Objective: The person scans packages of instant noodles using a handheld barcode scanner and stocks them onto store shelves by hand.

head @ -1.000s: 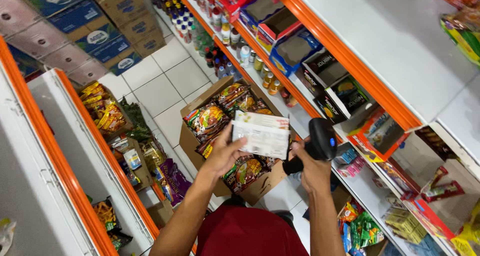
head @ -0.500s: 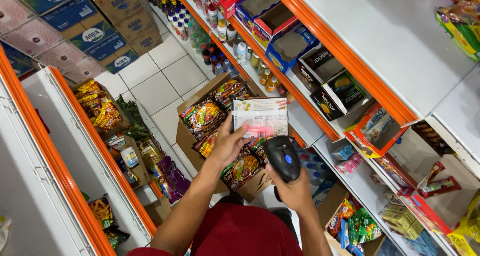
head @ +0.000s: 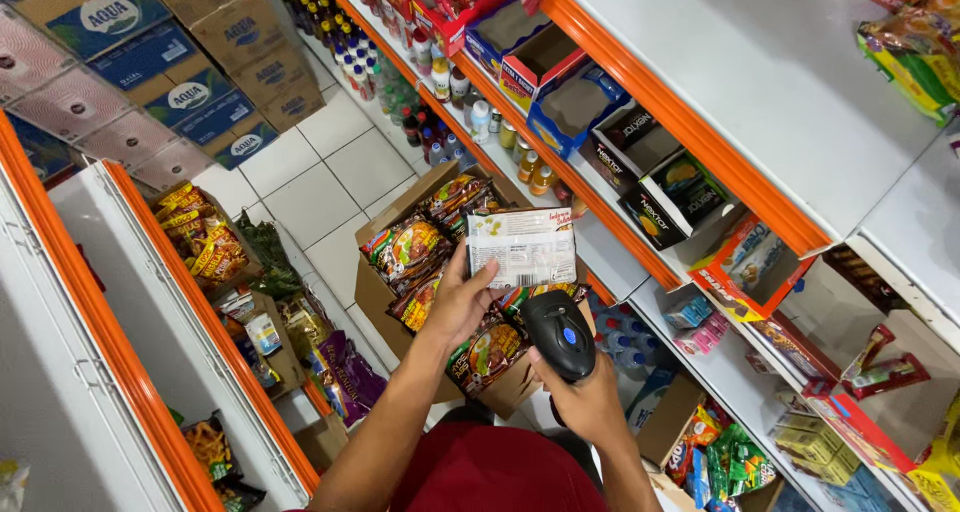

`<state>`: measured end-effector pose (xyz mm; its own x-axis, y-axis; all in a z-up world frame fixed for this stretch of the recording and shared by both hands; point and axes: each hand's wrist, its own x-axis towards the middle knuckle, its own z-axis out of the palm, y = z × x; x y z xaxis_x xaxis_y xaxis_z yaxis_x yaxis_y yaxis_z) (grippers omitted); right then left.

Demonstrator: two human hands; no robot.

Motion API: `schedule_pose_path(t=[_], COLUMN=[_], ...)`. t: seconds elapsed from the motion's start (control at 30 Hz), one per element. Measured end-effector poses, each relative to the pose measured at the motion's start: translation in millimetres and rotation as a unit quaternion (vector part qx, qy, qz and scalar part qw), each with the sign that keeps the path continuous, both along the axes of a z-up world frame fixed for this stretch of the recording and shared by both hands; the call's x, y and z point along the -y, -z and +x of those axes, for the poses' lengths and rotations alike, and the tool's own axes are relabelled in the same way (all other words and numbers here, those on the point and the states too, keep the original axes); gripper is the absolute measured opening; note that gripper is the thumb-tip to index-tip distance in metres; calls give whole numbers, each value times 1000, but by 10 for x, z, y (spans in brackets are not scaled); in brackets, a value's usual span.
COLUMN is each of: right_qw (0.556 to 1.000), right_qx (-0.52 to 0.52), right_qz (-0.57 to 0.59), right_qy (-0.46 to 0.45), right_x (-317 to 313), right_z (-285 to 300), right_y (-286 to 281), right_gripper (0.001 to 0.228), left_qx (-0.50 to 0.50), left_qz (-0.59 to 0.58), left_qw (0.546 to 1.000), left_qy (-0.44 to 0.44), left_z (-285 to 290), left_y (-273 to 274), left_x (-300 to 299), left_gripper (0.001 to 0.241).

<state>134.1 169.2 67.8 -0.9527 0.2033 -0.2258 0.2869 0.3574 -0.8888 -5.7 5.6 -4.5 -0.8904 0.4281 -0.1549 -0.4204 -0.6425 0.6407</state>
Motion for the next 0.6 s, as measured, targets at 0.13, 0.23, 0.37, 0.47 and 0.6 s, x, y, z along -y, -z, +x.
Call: schedule_pose_path(t=[0.13,0.23,0.37,0.47,0.6], right_qw=[999,999,996,986,947], right_qx=[-46,-30,-26,-31,-160], right_qz=[-19,-18,-45,-60,-197], right_qy=[1,22,73,153,195], right_x=[2,-4,-36,-70,-19], right_z=[12,61,68,63,-79], right_y=[18,52,153,186,208], right_gripper=[22,21,22,27,42], left_qx=[-16,-7,-12,-80,-262], left_qz=[13,7,0,-119,-264], left_qw=[1000,1000,1000,989,922], left_qy=[9,5,0,-31,-104], left_z=[-18,27,25,143,372], left_y=[-1,30,50,-5,-240], left_x=[-17,-32,-49,-78,-267], left_gripper=[64,64,67,67,62])
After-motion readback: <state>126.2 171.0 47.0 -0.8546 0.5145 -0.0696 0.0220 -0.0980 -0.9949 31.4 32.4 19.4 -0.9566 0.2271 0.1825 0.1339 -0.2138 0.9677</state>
